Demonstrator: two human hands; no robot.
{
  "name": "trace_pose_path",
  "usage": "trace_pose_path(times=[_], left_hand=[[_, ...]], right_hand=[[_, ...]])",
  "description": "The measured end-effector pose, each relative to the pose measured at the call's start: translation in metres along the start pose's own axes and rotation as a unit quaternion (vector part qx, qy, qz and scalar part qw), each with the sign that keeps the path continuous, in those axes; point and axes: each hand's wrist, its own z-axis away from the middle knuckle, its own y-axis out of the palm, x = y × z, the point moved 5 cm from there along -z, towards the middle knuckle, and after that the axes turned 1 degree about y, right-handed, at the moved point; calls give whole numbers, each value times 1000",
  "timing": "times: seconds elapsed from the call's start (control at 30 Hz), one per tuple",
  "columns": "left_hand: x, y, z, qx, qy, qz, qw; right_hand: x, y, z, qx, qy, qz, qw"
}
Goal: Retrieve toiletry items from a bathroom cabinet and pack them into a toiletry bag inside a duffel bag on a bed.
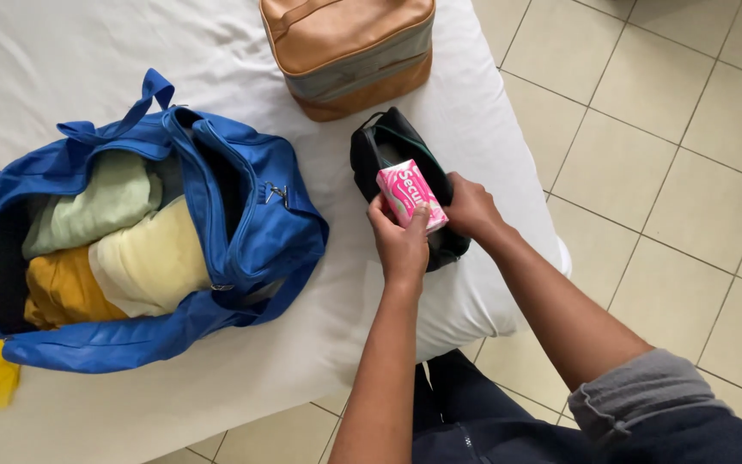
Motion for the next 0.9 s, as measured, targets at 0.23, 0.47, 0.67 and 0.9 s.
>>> trace_pose_path(times=[0.23,0.47,0.67,0.9], left_hand=[[-25,-1,-6,8,-32,-326,945],[-2,40,-20,-5,32,-251,968],[90,56,-38,-63,-58,-244,966],[113,62,-45,68,-138,-441,884]], right_hand=[[-52,-1,-10,-16,138,-14,990],[-44,-3,0,-57,144,-45,987],[-47,-4,5,-56,106,-28,992],[-35,-14,11,-50,21,6,999]])
